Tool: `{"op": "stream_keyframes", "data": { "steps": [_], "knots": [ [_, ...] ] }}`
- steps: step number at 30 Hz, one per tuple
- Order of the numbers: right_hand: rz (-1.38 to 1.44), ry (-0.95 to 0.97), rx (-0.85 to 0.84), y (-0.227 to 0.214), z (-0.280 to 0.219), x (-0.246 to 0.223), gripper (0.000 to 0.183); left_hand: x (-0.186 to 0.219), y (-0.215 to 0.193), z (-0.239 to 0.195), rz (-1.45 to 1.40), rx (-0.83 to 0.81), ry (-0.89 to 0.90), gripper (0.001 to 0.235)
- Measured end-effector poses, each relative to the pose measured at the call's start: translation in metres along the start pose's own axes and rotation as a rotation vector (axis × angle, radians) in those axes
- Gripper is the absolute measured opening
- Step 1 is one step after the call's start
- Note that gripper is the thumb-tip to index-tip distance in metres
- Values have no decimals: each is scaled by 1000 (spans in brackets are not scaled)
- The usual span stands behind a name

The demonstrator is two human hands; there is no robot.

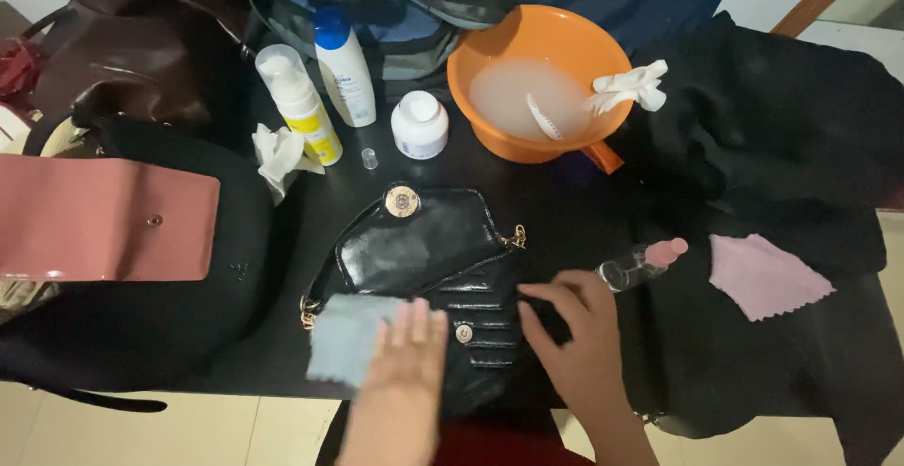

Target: Cleaning and finishing a black quilted purse using cleaning sprays, soapy water, and a cloth.

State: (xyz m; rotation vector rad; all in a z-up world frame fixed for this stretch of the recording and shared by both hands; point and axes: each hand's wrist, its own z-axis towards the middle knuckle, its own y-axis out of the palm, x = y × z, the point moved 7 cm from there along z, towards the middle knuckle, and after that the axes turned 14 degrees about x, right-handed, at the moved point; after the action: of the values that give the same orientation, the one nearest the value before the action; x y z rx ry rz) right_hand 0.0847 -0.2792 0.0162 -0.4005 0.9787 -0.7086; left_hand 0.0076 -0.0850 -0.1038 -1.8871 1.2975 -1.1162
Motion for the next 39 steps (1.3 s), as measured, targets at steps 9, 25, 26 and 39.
{"op": "stream_keyframes", "data": {
  "steps": [9,25,26,39],
  "knots": [
    [-140,-119,-295,54,21,-8,12,62,-47,-73,-369,481,749,82],
    [-196,601,-258,-40,-18,56,34,-48,-143,-66,-1458,375,-671,54],
    [-184,651,-289,-47,-26,63,40,-53,-142,-62,-1211,357,-657,51],
    [-1015,207,-685,-45,-71,71,59,-28,-133,-51,-868,499,-32,79]
  ]
}}
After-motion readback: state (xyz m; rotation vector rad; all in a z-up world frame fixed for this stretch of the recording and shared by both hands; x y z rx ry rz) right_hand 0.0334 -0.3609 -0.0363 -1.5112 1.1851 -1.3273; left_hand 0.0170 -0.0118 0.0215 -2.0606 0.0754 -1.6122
